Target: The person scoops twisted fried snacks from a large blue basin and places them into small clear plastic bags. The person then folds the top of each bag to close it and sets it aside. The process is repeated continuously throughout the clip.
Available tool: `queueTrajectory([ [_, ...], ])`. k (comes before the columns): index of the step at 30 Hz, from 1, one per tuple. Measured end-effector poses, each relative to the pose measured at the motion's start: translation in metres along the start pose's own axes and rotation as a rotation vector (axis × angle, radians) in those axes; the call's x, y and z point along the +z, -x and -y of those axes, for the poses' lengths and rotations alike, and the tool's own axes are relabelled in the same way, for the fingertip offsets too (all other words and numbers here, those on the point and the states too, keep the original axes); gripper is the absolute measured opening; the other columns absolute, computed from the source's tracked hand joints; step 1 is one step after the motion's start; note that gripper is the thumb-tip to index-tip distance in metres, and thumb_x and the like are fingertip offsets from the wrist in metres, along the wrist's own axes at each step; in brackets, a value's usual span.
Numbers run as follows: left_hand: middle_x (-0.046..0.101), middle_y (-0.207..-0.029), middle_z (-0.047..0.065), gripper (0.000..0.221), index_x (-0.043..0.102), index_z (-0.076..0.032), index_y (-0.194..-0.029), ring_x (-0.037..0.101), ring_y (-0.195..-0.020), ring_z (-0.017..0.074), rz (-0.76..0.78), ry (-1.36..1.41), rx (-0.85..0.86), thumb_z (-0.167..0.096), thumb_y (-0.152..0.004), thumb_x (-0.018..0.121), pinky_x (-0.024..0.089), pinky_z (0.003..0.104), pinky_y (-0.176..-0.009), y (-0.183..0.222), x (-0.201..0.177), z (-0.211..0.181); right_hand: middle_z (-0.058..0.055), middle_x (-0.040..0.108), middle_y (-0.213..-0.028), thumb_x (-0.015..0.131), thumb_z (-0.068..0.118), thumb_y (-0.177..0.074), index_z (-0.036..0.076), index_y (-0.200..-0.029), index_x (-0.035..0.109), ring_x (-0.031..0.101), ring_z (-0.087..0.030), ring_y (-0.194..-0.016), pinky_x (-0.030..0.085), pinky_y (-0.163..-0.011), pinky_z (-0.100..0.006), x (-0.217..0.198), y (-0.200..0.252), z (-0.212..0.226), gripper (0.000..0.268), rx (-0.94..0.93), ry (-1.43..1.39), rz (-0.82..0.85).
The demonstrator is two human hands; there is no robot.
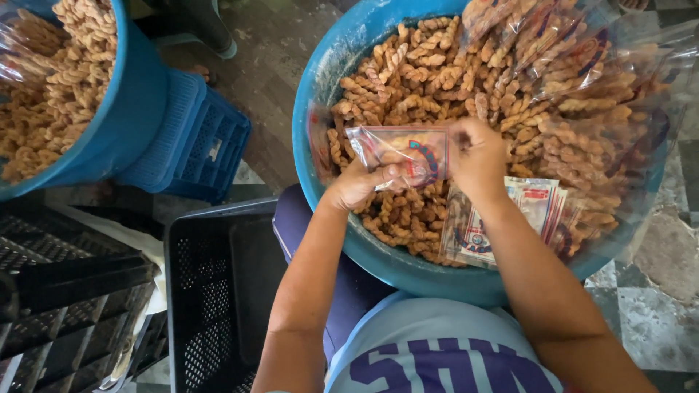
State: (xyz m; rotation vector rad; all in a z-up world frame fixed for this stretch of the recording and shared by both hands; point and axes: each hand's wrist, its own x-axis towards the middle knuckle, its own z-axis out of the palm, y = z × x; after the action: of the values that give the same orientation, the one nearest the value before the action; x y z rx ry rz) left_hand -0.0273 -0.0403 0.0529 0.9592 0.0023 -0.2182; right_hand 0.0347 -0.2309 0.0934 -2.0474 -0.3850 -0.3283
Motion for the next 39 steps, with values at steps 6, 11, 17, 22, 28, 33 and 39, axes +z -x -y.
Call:
queueTrajectory([
  [6, 0.067, -0.083, 0.017, 0.032, 0.060, -0.001, -0.098, 0.069, -0.074, 0.0287, -0.029, 0.001, 0.011, -0.019, -0.076, 0.077, 0.059, 0.043, -0.062, -0.002, -0.009, 0.008, -0.015, 0.064, -0.088, 0.051, -0.005, -0.085, 0.004, -0.101, 0.066, 0.064, -0.026, -0.081, 0.052, -0.065, -0.036, -0.016, 0.000, 0.025, 0.024, -0.005, -0.269, 0.255],
  [11, 0.067, -0.083, 0.018, 0.024, 0.062, 0.000, -0.094, 0.069, -0.072, 0.0307, -0.066, 0.098, 0.097, -0.007, -0.075, 0.075, 0.060, 0.046, -0.060, -0.001, -0.010, 0.010, -0.015, 0.066, -0.081, 0.060, 0.007, -0.089, 0.006, -0.093, 0.069, 0.065, -0.030, -0.078, 0.051, -0.061, -0.036, -0.014, 0.004, 0.035, 0.009, -0.075, -0.055, 0.256],
  [17, 0.067, -0.091, 0.014, 0.019, 0.060, -0.004, -0.090, 0.067, -0.083, 0.0372, -0.171, 0.427, 0.333, -0.012, -0.078, 0.073, 0.058, 0.057, -0.065, -0.018, -0.056, 0.022, -0.008, 0.065, -0.083, 0.066, 0.010, -0.089, 0.012, -0.100, 0.066, 0.064, -0.024, -0.083, 0.050, -0.072, -0.036, 0.010, 0.003, 0.007, 0.011, -0.009, -0.129, 0.165],
  [22, 0.063, -0.109, 0.009, 0.056, 0.054, -0.017, -0.122, 0.064, -0.099, 0.0297, -0.188, 0.359, 0.266, -0.048, -0.078, 0.069, 0.057, 0.050, -0.082, -0.012, -0.038, 0.007, -0.012, 0.063, -0.071, 0.058, 0.000, -0.077, 0.001, -0.078, 0.063, 0.062, -0.032, -0.067, 0.052, -0.059, -0.041, 0.056, 0.053, 0.020, 0.006, -0.094, 0.206, 0.698],
  [28, 0.064, -0.111, 0.007, 0.065, 0.059, -0.020, -0.115, 0.064, -0.100, 0.0284, -0.274, 0.483, 0.266, -0.071, -0.075, 0.054, 0.053, 0.050, -0.089, -0.011, -0.043, 0.004, -0.018, 0.065, -0.079, 0.058, 0.001, -0.071, 0.002, -0.085, 0.064, 0.062, -0.038, -0.082, 0.051, -0.075, -0.045, 0.056, 0.005, 0.007, 0.015, -0.176, 0.360, 0.793],
  [33, 0.064, -0.110, 0.012, 0.072, 0.049, -0.005, -0.130, 0.064, -0.092, 0.0290, -0.172, 0.436, 0.421, -0.061, -0.084, 0.049, 0.054, 0.039, -0.075, -0.008, -0.043, -0.001, -0.010, 0.038, -0.068, 0.050, -0.016, -0.076, 0.008, -0.062, 0.034, 0.037, -0.023, -0.053, 0.031, -0.044, -0.033, 0.065, -0.078, 0.016, 0.032, -0.219, 0.526, 0.636],
  [39, 0.061, -0.116, 0.014, 0.068, 0.048, -0.008, -0.131, 0.064, -0.097, 0.0277, -0.237, 0.536, 0.422, -0.055, -0.083, 0.055, 0.056, 0.041, -0.076, -0.016, -0.052, 0.015, -0.019, 0.039, -0.128, 0.067, -0.007, -0.072, 0.011, -0.127, 0.044, 0.041, -0.039, -0.113, 0.051, -0.074, -0.049, 0.127, -0.125, -0.010, 0.062, -0.172, 0.974, 0.684],
])
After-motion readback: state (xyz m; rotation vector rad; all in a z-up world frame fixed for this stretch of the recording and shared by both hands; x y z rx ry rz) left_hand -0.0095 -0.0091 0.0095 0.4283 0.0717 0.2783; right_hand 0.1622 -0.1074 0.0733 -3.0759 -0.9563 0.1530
